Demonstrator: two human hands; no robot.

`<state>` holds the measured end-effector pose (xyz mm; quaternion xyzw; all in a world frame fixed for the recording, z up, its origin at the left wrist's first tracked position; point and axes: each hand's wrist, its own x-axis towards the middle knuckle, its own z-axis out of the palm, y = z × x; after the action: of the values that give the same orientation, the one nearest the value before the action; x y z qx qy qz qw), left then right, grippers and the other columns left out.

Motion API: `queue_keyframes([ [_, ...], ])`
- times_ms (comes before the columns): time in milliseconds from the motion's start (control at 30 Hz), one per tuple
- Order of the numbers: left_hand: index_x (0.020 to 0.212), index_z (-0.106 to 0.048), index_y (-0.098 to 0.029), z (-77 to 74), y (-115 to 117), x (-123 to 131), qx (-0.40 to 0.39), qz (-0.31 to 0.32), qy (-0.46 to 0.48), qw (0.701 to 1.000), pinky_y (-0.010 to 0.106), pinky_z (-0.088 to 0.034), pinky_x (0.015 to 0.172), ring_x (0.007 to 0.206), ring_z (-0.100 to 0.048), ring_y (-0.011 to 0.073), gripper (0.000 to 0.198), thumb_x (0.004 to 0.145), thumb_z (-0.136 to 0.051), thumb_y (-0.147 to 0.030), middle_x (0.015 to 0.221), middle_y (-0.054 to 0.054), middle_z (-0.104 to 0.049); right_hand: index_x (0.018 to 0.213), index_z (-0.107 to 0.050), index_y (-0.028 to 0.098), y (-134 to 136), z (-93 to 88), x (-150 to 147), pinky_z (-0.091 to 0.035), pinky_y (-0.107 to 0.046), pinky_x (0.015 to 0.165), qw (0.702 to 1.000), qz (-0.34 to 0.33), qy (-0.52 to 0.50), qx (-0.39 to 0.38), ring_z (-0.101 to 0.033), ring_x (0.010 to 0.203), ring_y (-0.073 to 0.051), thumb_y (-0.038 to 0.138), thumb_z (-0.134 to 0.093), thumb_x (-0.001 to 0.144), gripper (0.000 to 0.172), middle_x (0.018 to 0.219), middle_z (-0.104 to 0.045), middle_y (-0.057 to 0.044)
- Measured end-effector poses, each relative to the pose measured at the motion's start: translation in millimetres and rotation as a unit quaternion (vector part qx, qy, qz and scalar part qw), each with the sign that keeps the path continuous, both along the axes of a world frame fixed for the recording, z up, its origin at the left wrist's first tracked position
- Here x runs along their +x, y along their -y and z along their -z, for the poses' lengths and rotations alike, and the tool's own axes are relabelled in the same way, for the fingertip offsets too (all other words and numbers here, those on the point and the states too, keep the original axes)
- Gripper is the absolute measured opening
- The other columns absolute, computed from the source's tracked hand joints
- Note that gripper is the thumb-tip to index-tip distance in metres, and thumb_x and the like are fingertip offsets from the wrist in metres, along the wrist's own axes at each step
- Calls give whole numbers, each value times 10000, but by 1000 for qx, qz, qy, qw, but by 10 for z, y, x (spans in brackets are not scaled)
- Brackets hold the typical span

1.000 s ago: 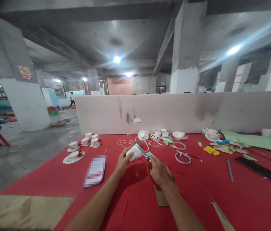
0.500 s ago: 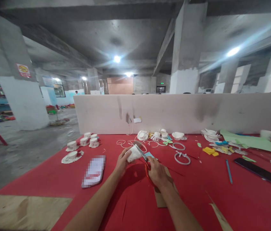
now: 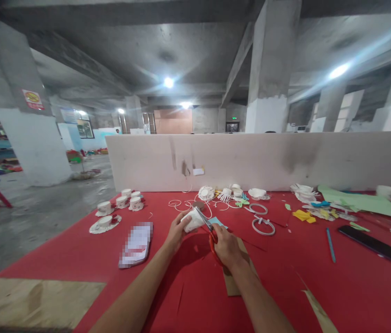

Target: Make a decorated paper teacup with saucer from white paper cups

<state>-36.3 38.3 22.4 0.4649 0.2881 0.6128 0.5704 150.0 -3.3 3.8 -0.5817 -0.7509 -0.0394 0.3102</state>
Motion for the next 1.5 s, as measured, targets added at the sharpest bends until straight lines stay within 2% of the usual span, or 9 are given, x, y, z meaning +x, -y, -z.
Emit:
queue_keyframes([
  [133, 1005, -625, -153, 9, -7, -3, 17, -17, -23, 999, 262, -486, 602, 699, -588, 165, 487, 592, -753, -379, 862, 56, -642, 1202, -517, 173, 11, -5, -5, -440, -309, 813, 1000, 10, 6, -7, -590, 972, -217, 207, -430, 811, 402, 1081, -622, -103],
  [267, 1002, -645, -153, 28, -37, -10, 73, -63, -73, 993, 232, -463, 646, 757, -582, 167, 469, 584, -765, -329, 892, 60, -659, 1199, -512, 180, 40, -56, 5, -445, -305, 776, 1000, 13, 10, -17, -596, 935, -217, 220, -432, 816, 393, 1070, -620, -96],
  [433, 1007, -654, -151, 30, -29, 12, 78, -67, -73, 992, 243, -463, 674, 802, -597, 190, 493, 558, -776, -312, 943, 77, -669, 1165, -532, 198, 6, -25, 21, -432, -291, 802, 1000, -4, -10, -6, -594, 937, -203, 198, -421, 835, 349, 1015, -641, -86],
  [533, 1024, -644, -150, 24, -24, 13, 58, -51, -50, 996, 255, -474, 683, 806, -602, 189, 513, 555, -777, -311, 965, 82, -664, 1175, -526, 204, -44, 18, 55, -432, -291, 803, 1000, -5, -23, -1, -592, 948, -203, 186, -426, 831, 358, 1010, -644, -82],
  [800, 1037, -607, -163, -54, 28, -63, 17, 57, 105, 993, 293, -495, 752, 827, -614, 176, 439, 629, -731, -266, 979, 75, -643, 1191, -506, 186, -38, -97, 176, -415, -295, 693, 988, 152, -22, -16, -600, 890, -222, 227, -434, 837, 363, 1033, -615, -114],
  [1033, 1045, -595, -175, -81, 90, -107, -17, 132, 165, 977, 372, -500, 826, 946, -603, 227, 363, 713, -657, -309, 1062, 88, -633, 1174, -519, 201, -63, -75, 221, -399, -305, 737, 983, 177, 23, -46, -584, 934, -225, 296, -469, 827, 363, 998, -626, -111],
  [1167, 994, -613, -159, -61, 56, -149, -93, 130, 198, 967, 299, -532, 620, 763, -643, 205, 368, 737, -617, -422, 896, 81, -676, 1088, -570, 195, -58, -32, 238, -394, -303, 737, 985, 146, 57, -78, -592, 911, -228, 345, -488, 815, 321, 959, -641, -113],
  [1300, 950, -616, -174, -40, 15, -182, -100, 130, 222, 961, 201, -424, 396, 549, -602, 143, 364, 753, -584, -479, 759, 55, -673, 1089, -577, 196, -89, -65, 223, -390, -298, 769, 988, 118, 83, -60, -582, 946, -223, 314, -481, 818, 311, 967, -646, -110],
  [1500, 948, -613, -189, -27, 6, -194, -126, 139, 232, 954, 188, -418, 376, 530, -595, 131, 347, 769, -566, -483, 739, 41, -668, 1106, -587, 197, -559, -486, 425, -399, -326, 788, 976, 133, 132, -111, -579, 990, -247, 329, -438, 849, 325, 1043, -649, -127],
])
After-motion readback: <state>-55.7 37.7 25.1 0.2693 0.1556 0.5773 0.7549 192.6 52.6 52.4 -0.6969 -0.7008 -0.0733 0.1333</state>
